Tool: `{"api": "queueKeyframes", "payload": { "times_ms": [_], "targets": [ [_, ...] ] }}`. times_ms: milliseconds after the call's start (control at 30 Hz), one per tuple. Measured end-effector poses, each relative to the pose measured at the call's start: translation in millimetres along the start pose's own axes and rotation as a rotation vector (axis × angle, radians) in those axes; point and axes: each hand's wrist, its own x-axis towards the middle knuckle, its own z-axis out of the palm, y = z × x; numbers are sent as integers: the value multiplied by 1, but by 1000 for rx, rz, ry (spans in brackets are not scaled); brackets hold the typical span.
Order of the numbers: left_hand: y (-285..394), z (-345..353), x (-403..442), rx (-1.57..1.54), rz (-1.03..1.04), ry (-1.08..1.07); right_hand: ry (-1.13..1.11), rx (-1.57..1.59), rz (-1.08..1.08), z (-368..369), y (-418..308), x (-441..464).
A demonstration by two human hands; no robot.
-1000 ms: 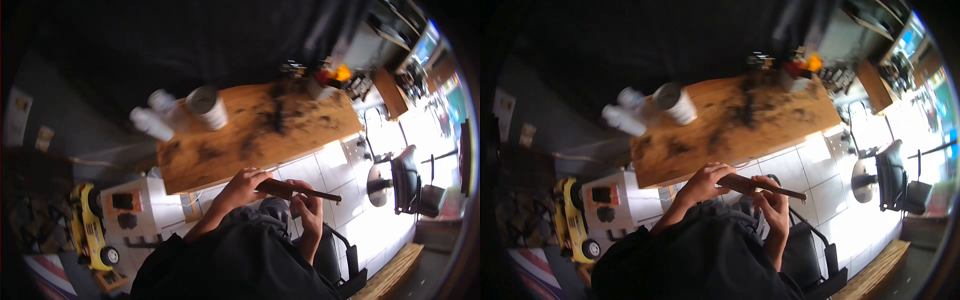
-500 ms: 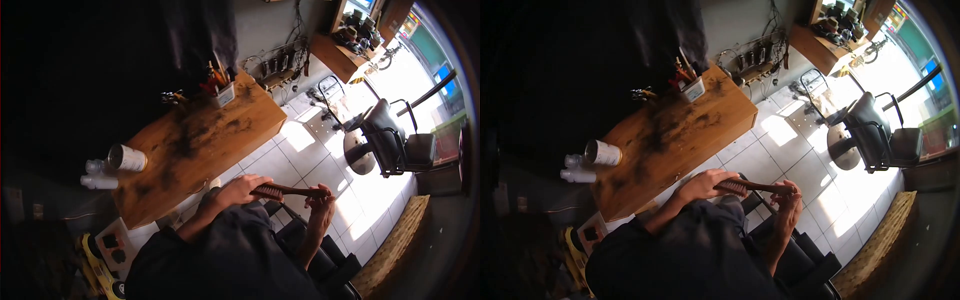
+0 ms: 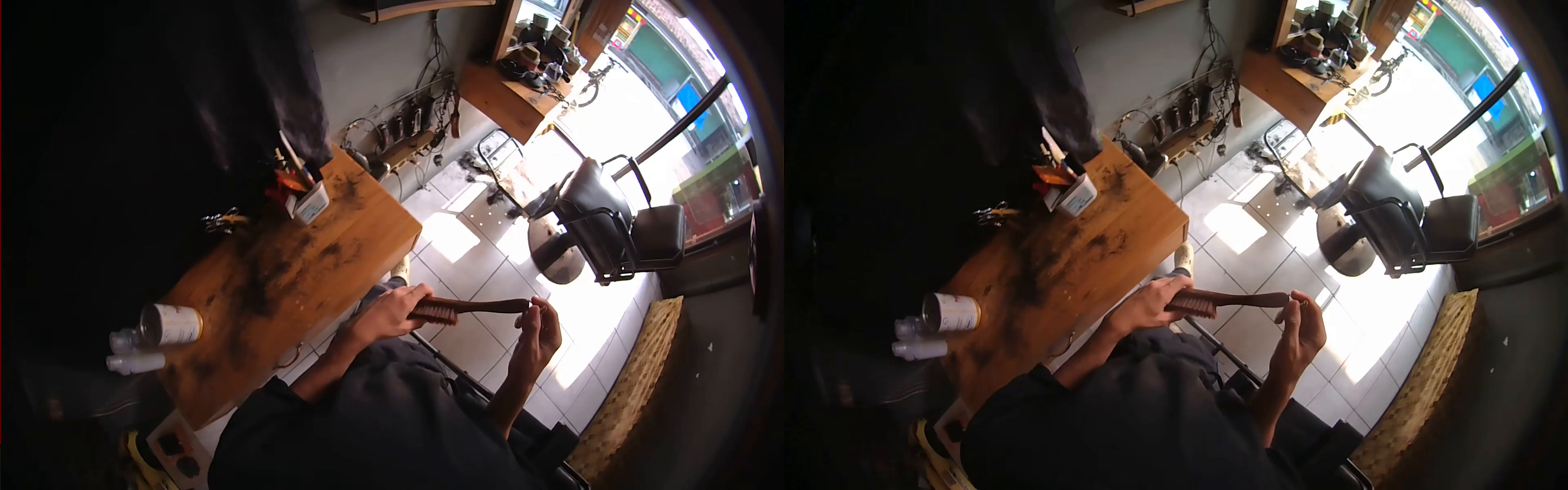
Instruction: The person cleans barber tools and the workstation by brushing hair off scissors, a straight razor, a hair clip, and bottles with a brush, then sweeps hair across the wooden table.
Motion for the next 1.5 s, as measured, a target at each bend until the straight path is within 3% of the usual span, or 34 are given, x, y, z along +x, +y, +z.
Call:
{"api": "queueKeyframes", "payload": {
  "times_ms": [267, 433, 567, 667, 800, 900, 967, 1033, 1067, 1233, 1300, 1367, 1433, 1500],
  "targets": [
    [-16, 15, 107, -232, 120, -203, 112, 156, 18, 0, 9, 70],
    [-17, 16, 182, -315, 121, -254, -83, 299, 82, 27, 15, 156],
    [-30, -1, 227, -286, 157, -105, -216, 246, 89, 56, 12, 221],
    [-46, -11, 256, -151, 107, 46, -284, 41, 81, 60, 19, 259],
    [-43, -33, 268, 100, 10, 213, -292, -609, -190, 64, 37, 288],
    [-50, -33, 270, 225, -39, 323, -565, -865, -268, 70, 60, 303],
    [-52, -34, 272, 271, -68, 404, -842, -900, -171, 83, 65, 312],
    [-53, -35, 268, 316, -160, 444, -1014, -935, -287, 101, 71, 318],
    [-58, -35, 265, 341, -187, 458, -1112, -923, -167, 109, 79, 326],
    [-57, -50, 255, 412, -424, 585, -1432, -746, -235, 167, 110, 363],
    [-53, -51, 253, 586, -448, 655, -1623, -788, -294, 194, 101, 376],
    [-50, -51, 257, 531, -489, 641, -1722, -596, -327, 209, 99, 379],
    [-51, -44, 258, 627, -482, 761, -1772, -686, -371, 221, 100, 381],
    [-16, -58, 258, 524, -608, 1071, -1740, -488, -472, 227, 118, 378]
  ]
}}
